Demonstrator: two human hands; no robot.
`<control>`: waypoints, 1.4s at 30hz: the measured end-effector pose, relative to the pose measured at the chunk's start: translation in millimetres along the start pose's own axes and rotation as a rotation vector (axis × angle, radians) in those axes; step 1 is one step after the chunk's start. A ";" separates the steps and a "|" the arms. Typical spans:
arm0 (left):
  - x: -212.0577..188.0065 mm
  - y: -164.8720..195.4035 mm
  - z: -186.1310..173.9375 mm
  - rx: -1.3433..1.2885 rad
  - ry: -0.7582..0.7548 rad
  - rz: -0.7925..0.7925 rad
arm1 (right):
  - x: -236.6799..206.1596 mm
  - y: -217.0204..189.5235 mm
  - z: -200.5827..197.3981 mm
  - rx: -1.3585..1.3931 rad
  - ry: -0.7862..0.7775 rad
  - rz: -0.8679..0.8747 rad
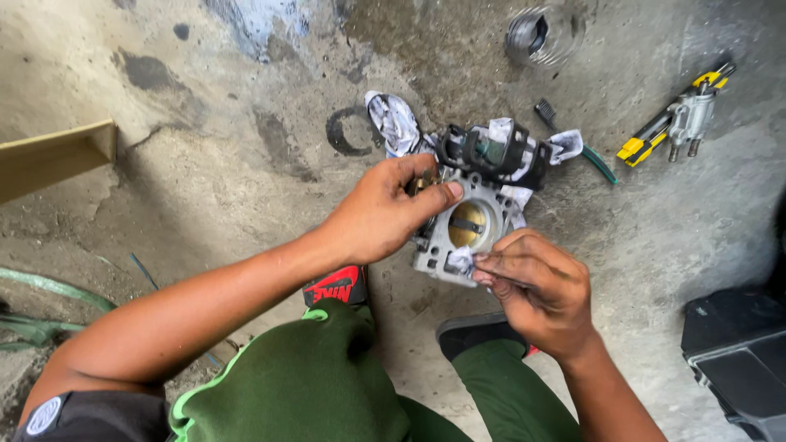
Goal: The person cleans a carburetor by hand using a rag and a small metal tool. They wipe the exterior and interior surfaces, scrape residue from the throttle plate area, and repeatedly rotate the part to access different sides.
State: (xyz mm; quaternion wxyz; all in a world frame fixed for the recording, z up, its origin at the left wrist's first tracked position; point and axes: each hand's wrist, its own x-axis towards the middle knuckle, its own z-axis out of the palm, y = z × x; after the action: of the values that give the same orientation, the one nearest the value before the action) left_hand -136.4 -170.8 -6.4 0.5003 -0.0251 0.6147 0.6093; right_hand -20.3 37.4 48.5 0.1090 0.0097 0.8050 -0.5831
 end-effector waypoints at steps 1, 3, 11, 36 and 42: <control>0.3 0.5 -0.2 0.016 -0.014 -0.013 | -2.4 1.1 3.9 0.090 0.034 0.096; -1.9 0.9 0.3 0.035 -0.032 -0.052 | -9.9 4.2 8.5 0.322 0.183 0.174; 2.2 -0.2 2.1 -0.073 -0.048 -0.033 | -33.2 18.2 0.4 0.560 0.372 0.197; -7.7 12.7 -4.1 0.036 -0.051 0.373 | -62.9 11.6 -34.8 1.140 0.494 0.495; -0.2 -2.5 1.6 -0.095 -0.062 0.124 | -57.8 3.1 -29.5 1.050 0.562 0.530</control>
State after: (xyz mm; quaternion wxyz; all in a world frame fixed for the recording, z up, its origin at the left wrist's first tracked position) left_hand -133.8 -170.3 -7.7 0.4787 0.0079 0.5697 0.6680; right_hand 31.7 72.6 65.1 0.0154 0.4120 0.3812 -0.8275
